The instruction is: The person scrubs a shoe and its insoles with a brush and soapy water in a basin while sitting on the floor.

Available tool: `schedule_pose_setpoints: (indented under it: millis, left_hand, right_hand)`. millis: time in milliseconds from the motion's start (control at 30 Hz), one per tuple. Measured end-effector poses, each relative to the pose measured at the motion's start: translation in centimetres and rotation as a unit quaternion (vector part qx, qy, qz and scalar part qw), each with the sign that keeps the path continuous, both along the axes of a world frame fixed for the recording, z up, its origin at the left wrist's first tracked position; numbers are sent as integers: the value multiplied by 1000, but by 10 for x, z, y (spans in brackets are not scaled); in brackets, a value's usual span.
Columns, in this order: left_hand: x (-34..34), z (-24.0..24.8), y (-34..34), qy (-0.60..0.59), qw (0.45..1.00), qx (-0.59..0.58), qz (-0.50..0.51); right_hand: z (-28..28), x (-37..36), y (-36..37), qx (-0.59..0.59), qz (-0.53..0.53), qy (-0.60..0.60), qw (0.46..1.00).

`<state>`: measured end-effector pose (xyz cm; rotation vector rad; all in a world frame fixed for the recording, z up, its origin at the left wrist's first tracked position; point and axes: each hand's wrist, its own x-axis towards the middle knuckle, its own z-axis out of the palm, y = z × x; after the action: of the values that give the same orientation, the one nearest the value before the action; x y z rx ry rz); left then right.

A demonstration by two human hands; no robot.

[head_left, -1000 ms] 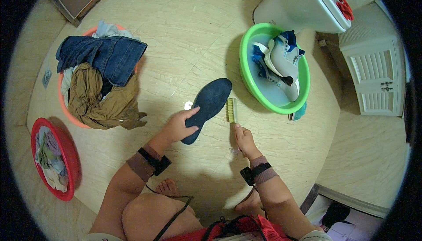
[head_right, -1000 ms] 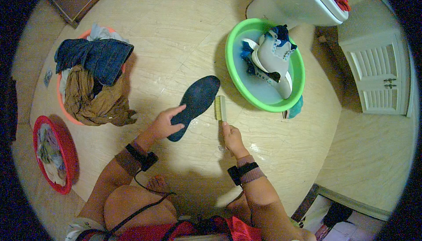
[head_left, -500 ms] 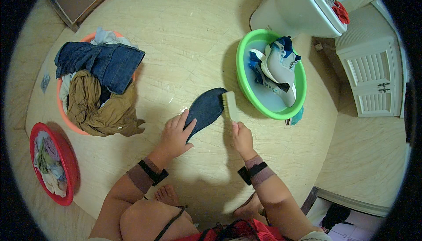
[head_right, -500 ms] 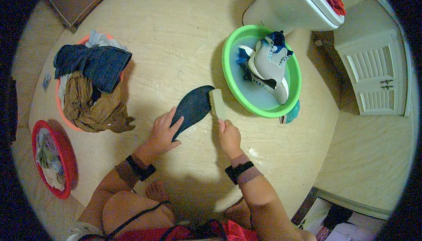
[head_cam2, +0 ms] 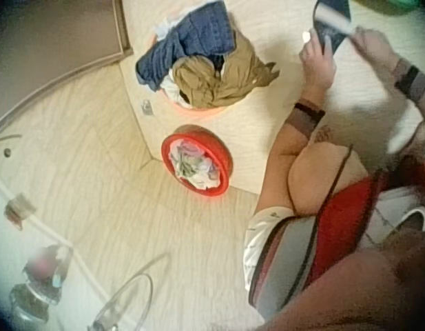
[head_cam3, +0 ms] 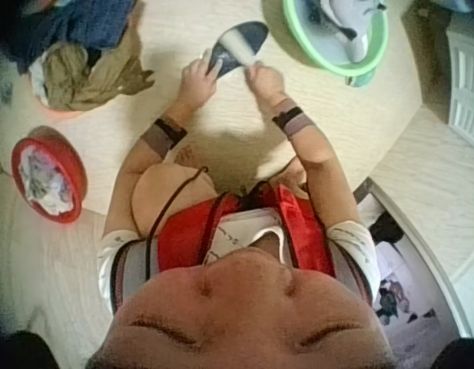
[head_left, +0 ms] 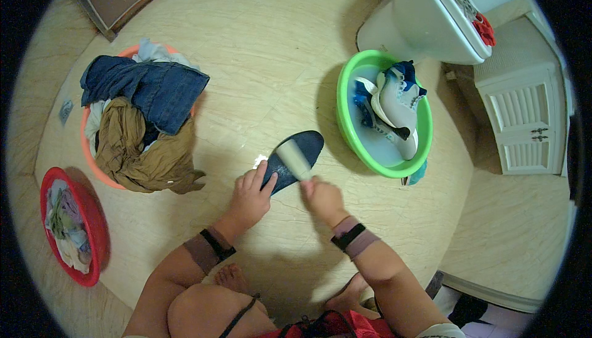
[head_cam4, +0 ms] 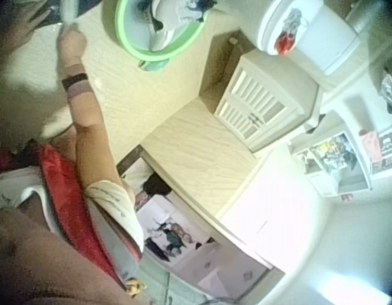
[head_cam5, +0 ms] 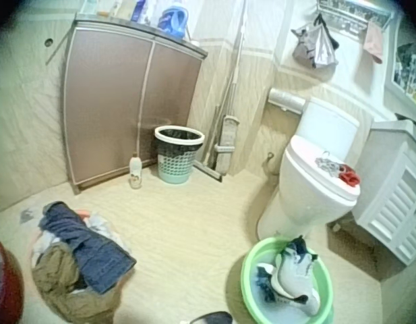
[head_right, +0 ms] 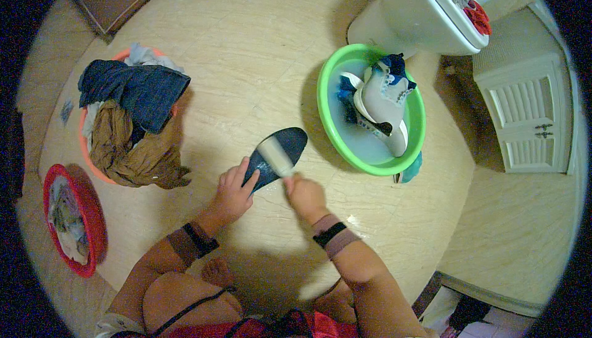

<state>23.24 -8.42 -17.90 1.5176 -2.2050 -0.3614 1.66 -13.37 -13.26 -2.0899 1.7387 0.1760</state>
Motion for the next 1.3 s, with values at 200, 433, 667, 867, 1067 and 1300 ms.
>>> schedule_pose_setpoints:
  millis: [200,433,667,867,1067,1300]
  left_hand:
    - [-6,10,-10,-13,998,-8,54]
    - [21,18,-37,377,885,270,33]
    - [39,-1,-30,137,980,87,120]
    - [27,-3,-7,57,996,-6,72]
    - [33,-17,-7,83,994,-26,62]
    - [30,-2,-5,76,993,-52,75]
  right_hand:
    - [2,-51,-6,-121,-95,-56,986]
    - [6,-52,24,-140,-142,-184,963]
    - [12,-25,-7,-91,-17,-96,991]
    - [1,0,-85,-98,-21,-31,994]
    - [-7,48,-52,-31,-23,-41,998]
    - [19,23,-82,-33,76,50,995]
